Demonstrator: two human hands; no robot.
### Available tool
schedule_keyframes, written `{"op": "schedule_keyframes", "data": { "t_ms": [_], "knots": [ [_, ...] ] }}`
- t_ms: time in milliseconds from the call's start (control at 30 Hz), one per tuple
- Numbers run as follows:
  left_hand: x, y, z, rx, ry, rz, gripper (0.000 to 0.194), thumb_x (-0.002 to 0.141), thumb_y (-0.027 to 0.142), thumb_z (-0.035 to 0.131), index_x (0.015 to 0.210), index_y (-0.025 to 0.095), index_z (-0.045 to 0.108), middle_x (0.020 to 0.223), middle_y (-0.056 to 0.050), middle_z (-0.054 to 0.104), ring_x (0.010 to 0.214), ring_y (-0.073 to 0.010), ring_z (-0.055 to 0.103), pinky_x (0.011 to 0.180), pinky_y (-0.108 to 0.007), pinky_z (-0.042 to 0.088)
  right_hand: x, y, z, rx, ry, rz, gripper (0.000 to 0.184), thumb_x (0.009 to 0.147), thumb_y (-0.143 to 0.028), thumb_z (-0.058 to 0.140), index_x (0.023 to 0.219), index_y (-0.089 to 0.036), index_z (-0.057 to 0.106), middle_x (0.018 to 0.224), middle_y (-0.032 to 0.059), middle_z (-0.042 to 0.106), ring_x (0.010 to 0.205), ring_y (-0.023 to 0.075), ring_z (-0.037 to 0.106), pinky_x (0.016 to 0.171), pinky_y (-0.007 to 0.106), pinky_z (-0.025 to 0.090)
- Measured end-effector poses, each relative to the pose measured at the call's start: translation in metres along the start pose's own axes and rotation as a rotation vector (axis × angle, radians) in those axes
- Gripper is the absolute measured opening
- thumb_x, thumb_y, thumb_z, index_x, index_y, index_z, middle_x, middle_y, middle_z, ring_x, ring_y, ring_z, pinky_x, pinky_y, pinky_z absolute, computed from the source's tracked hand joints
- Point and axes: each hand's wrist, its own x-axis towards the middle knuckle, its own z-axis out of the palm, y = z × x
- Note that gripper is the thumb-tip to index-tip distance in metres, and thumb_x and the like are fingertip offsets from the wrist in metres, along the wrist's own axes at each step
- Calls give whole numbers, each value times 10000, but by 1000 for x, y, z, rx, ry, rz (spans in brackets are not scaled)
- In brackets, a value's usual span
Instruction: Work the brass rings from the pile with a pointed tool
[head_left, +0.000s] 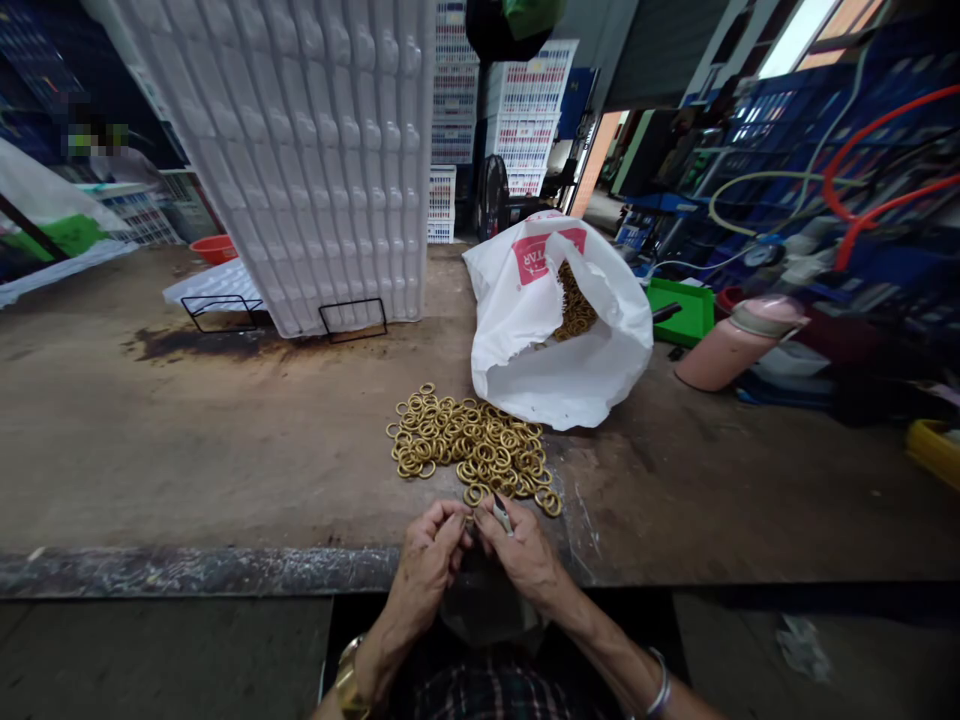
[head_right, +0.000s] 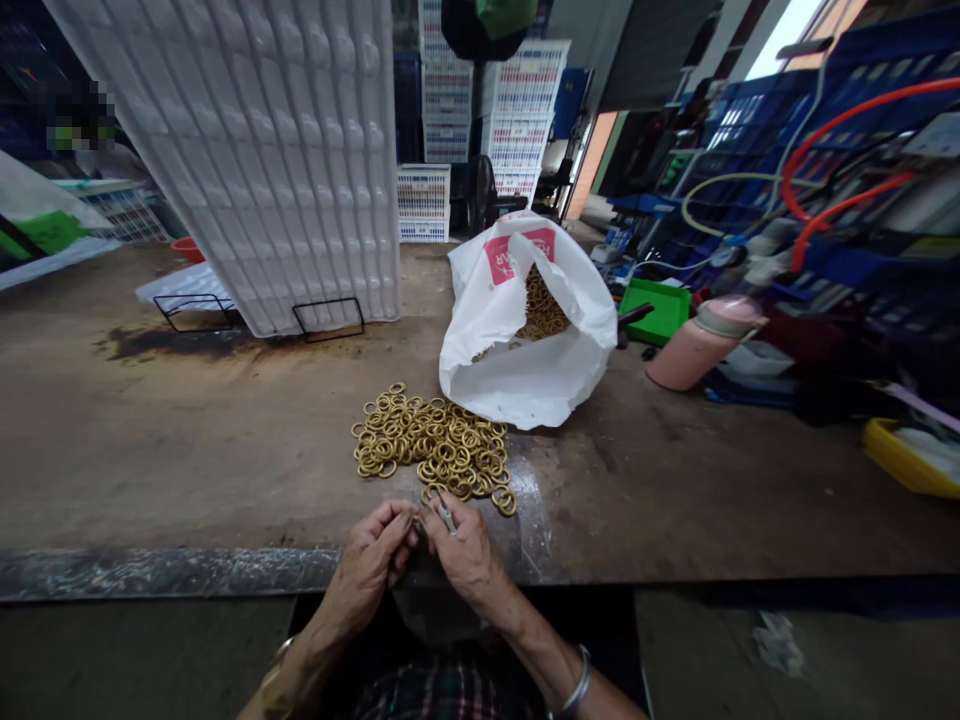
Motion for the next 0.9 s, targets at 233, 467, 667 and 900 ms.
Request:
{"op": "schedule_keyframes", "data": {
  "t_ms": [233, 467, 667, 900],
  "knots": [
    [-1, 4, 0, 27, 8, -23, 336, 730, 503, 539, 738, 170, 488, 554, 58, 452, 403, -46, 318, 376, -164, 230, 4, 8, 2, 2, -18, 8, 328, 816, -474, 406, 651, -191, 418, 521, -55, 400, 480, 81, 364, 473, 202, 322],
    [-1, 3, 0, 37, 33, -26, 352, 714, 519, 537, 710, 175, 460, 525, 70, 435, 381, -36, 298, 375, -162, 222, 6, -2, 3, -125, -23, -12, 310, 815, -436, 415, 625, -191, 396, 585, -50, 370, 557, 88, 355, 511, 203, 303],
    [1, -1, -2, 69, 28, -22, 352, 743, 518, 518, 726, 172, 455, 530, 64, 439, 387, -36, 313, 365, -155, 236, 8, -6, 2, -13, -63, 99, 305, 814, -449, 395, 660, -192, 453, 539, -42, 444, 494, 94, 391, 486, 215, 318],
    [2, -1, -3, 19, -27, -5, 339, 760, 497, 520, 738, 167, 446, 541, 66, 446, 386, -28, 309, 364, -145, 245, 7, -1, 1, 19, -38, 103, 299, 812, -424, 409, 636, -188, 464, 509, -44, 453, 456, 80, 364, 466, 208, 302]
  ]
}}
